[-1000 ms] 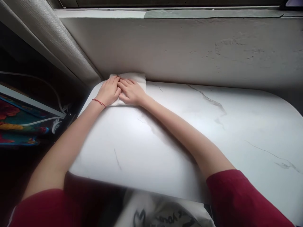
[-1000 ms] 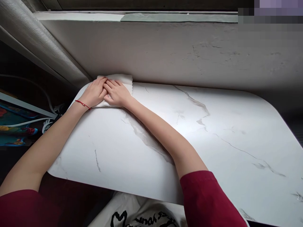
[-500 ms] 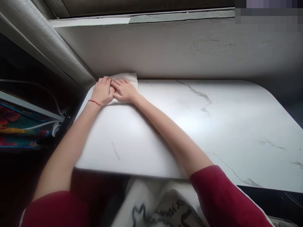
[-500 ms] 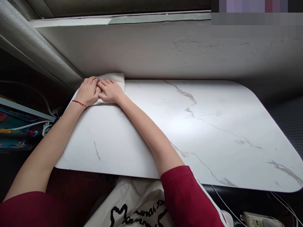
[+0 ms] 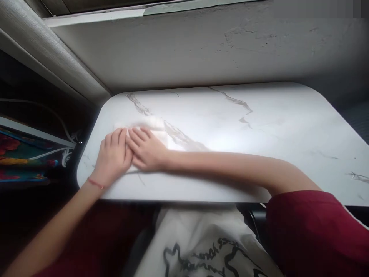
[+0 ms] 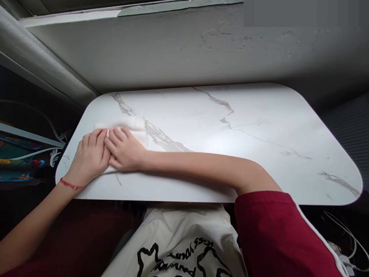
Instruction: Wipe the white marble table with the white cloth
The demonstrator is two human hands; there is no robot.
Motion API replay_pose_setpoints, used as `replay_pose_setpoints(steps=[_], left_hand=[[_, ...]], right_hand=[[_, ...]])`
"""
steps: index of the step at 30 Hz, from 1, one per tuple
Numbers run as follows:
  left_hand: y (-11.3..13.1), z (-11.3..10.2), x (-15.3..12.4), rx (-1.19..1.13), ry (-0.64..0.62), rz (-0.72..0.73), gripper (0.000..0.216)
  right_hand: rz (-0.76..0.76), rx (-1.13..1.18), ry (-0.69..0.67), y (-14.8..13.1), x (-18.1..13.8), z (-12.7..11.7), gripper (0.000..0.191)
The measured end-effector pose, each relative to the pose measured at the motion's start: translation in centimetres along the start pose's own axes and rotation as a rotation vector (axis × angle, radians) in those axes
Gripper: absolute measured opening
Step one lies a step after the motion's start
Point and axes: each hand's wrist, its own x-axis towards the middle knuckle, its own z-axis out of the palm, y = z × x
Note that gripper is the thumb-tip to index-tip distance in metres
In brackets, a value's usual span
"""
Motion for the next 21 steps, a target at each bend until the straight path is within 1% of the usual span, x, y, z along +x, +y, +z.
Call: replay_pose_setpoints(steps=[3, 5, 8, 10, 13, 15, 16, 18, 21], left_hand=[[0.2, -1.0, -4.3, 0.01, -0.014, -0.026, 0.085], [-0.4, -1.3, -6.3, -0.003, 0.001, -0.056, 0.089], [-1.7, -1.6, -7.8, -0.034, 0.017, -0.125, 0.093], [-2.7, -1.7, -8.1, -0.034, 0.022, -0.171, 0.094], [-4.1, -1.7, -7.5, -0.007, 0.022, -0.19, 0.088], [-4.9, -1.4, -6.5, 0.012, 0.023, -0.181, 0.082], [-5.2, -1.3, -5.7, 0.021, 0.026, -0.185, 0.078], [-5.8, -0.8, -3.6, 0.034, 0.032, -0.205, 0.07], [-6.3, 0.0, 0.8, 0.046, 0.001, -0.216, 0.068]], right_hand=[[-0.038, -0.005, 0.044, -4.0, -1.3, -0.3, 0.059], [-0.078, -0.025, 0.072, -5.7, -1.2, 0.0, 0.056], [-0.138, -0.063, 0.08, -6.9, 0.0, 0.8, 0.056], [-0.162, -0.076, 0.045, -7.0, 1.2, 1.0, 0.055], [-0.186, -0.1, -0.085, -6.4, 3.0, 0.8, 0.052], [-0.194, -0.12, -0.178, -5.6, 4.2, 0.6, 0.051], [-0.192, -0.126, -0.204, -5.1, 4.8, 0.6, 0.05], [-0.168, -0.125, -0.201, -3.6, 6.1, 1.2, 0.049], [-0.111, -0.101, -0.103, 0.1, 8.1, 3.6, 0.048]])
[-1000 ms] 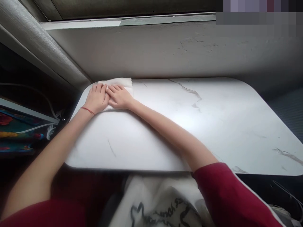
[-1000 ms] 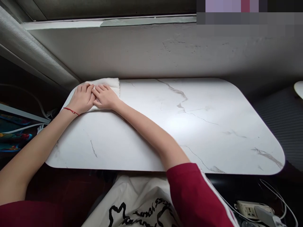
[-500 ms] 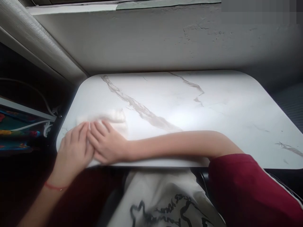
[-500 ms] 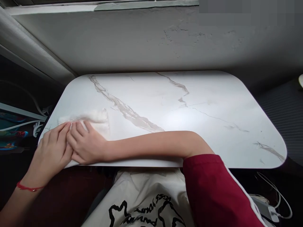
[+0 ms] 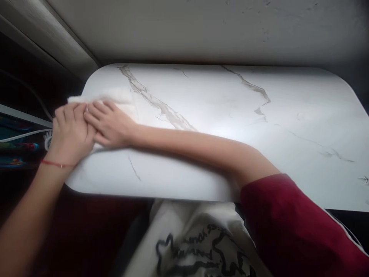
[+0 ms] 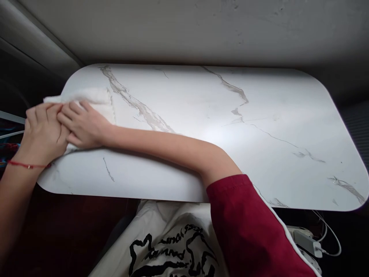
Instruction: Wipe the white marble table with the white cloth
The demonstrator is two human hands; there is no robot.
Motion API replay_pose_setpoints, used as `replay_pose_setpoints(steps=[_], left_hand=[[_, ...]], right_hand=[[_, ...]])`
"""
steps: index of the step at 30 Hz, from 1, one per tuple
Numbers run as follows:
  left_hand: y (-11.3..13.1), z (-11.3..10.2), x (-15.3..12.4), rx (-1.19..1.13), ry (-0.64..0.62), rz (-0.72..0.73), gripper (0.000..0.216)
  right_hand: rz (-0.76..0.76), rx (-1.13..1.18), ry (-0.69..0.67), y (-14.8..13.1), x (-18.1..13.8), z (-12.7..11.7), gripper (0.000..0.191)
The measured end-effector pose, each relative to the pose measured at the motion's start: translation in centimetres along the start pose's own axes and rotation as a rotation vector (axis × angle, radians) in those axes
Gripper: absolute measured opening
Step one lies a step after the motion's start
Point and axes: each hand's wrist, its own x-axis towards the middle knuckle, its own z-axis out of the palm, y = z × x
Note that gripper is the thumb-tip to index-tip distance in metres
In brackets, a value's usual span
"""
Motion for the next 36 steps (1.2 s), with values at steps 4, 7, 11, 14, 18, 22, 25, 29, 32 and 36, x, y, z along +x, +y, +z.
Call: replay_pose_setpoints(steps=[4, 7, 11, 14, 18, 22, 25, 29, 32, 36], left_hand=[[1.8, 1.0, 6.7, -0.004, -0.095, 0.013, 0.065], [3.4, 1.6, 11.0, -0.035, -0.168, 0.019, 0.059], [4.9, 2.5, 14.7, -0.111, -0.161, 0.031, 0.052], [5.3, 3.2, 16.2, -0.089, -0.131, 0.029, 0.05], [5.3, 3.5, 17.0, -0.079, -0.126, 0.008, 0.049], [5.5, 3.4, 17.1, -0.061, -0.144, -0.028, 0.048], [5.4, 3.4, 17.1, -0.054, -0.138, -0.02, 0.048], [5.3, 3.8, 17.3, -0.07, -0.136, -0.049, 0.047], [5.2, 4.1, 17.3, -0.088, -0.132, -0.097, 0.047], [5.0, 4.3, 16.7, -0.141, -0.105, -0.056, 0.062]], right_hand=[[0.045, 0.113, 0.282, 6.8, 2.0, 4.2, 0.067], [0.067, 0.208, 0.447, 11.4, 2.6, 5.5, 0.089], [0.143, 0.191, 0.51, 15.2, 2.5, 5.0, 0.079], [0.146, 0.229, 0.51, 17.1, 2.5, 4.8, 0.082], [0.058, 0.445, 0.604, 18.8, 2.7, 5.7, 0.085], [0.072, 0.391, 0.594, 18.9, 2.8, 5.9, 0.085], [0.122, 0.216, 0.509, 18.2, 2.7, 5.2, 0.09], [0.195, 0.105, 0.387, 17.5, 2.8, 4.5, 0.076], [0.207, 0.12, 0.397, 17.3, 2.9, 4.6, 0.061], [0.148, 0.129, 0.464, 16.7, 2.6, 4.8, 0.063]])
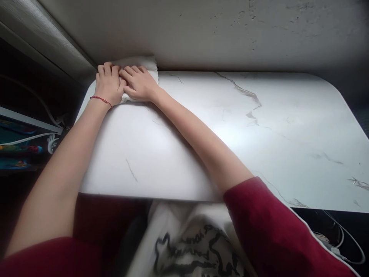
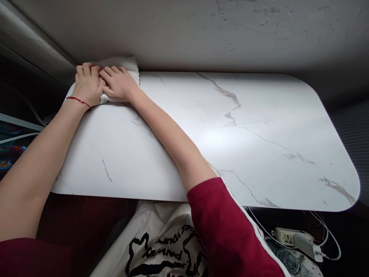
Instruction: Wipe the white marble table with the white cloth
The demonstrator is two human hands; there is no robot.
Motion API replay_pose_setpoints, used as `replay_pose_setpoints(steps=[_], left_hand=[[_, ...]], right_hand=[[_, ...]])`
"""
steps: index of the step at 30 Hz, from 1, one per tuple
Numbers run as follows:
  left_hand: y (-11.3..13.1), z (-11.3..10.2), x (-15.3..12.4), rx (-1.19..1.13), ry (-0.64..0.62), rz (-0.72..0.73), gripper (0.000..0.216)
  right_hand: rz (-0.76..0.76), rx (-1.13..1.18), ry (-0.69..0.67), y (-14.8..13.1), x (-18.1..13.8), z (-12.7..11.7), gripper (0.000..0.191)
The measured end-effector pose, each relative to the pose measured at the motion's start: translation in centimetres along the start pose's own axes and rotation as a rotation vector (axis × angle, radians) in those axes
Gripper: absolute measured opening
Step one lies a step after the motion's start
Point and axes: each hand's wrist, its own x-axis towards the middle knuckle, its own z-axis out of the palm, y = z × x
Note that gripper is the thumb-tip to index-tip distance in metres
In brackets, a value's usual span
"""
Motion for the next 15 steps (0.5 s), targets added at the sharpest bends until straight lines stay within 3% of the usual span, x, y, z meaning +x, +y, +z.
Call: replay_pose_setpoints(steps=[4, 7, 11, 15], left_hand=[[0.4, -0.2, -2.1, -0.084, 0.015, 0.075, 0.091], [1.5, -0.7, -5.2, -0.079, 0.024, 0.105, 0.098], [3.2, -1.7, -11.3, -0.017, 0.052, 0.215, 0.088], [5.2, -2.3, -18.4, 0.055, 0.019, 0.406, 0.081]], right_hand=[[0.02, -0.022, -0.038, -1.5, -1.6, -1.3, 0.087], [-0.003, -0.012, -0.112, -3.8, -3.8, -4.3, 0.088], [-0.018, -0.12, -0.339, -10.0, -8.3, -11.0, 0.06], [0.004, -0.239, -0.556, -17.6, -13.3, -18.2, 0.064]])
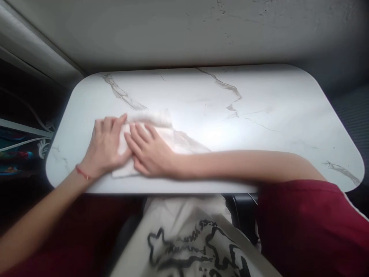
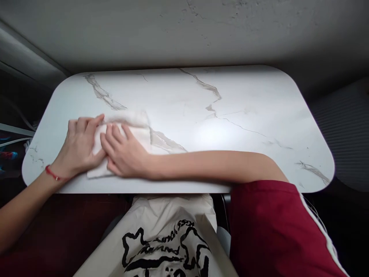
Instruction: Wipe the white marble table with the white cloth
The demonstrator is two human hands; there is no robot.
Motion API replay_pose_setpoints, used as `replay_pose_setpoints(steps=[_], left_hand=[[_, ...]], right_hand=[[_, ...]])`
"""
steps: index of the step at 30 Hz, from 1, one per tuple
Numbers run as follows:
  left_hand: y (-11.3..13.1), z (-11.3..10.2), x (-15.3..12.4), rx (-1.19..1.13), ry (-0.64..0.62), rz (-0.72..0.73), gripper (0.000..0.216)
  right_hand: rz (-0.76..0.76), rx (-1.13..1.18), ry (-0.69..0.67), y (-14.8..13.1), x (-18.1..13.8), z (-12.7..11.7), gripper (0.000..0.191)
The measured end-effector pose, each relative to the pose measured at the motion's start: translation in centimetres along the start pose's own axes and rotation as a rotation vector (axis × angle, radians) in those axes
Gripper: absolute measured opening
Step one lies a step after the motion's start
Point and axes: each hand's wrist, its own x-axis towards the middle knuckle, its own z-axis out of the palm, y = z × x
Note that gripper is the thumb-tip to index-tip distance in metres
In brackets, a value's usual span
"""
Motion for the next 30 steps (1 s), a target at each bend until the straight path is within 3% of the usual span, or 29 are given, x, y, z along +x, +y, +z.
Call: replay_pose_setpoints(steps=[4, 8, 15, 22, 24, 27, 30], left_hand=[[4.0, -0.4, -3.5, 0.126, 0.019, 0.103, 0.086], [5.2, -0.1, -2.5, 0.16, 0.002, 0.03, 0.083], [4.4, 1.5, 6.4, -0.077, -0.017, -0.158, 0.078], [3.8, 3.8, 18.0, -0.229, -0.002, -0.097, 0.08], [3.7, 4.5, 20.5, -0.27, 0.032, -0.11, 0.076], [3.9, 5.1, 22.7, -0.231, 0.032, -0.183, 0.074], [4.4, 4.9, 23.0, -0.206, 0.027, -0.21, 0.073]], right_hand=[[-0.08, 0.015, -0.094, -2.3, -4.5, -2.6, 0.064], [-0.079, 0.127, -0.118, 0.1, -4.0, -2.1, 0.061], [-0.019, 0.127, -0.102, 8.2, -0.1, -0.4, 0.056], [0.108, 0.154, 0.139, 18.5, 2.9, 2.0, 0.082], [0.132, 0.197, 0.194, 21.1, 3.8, 2.6, 0.081], [0.18, 0.225, 0.195, 23.5, 4.6, 3.0, 0.064], [0.209, 0.219, 0.157, 24.0, 4.8, 2.9, 0.055]])
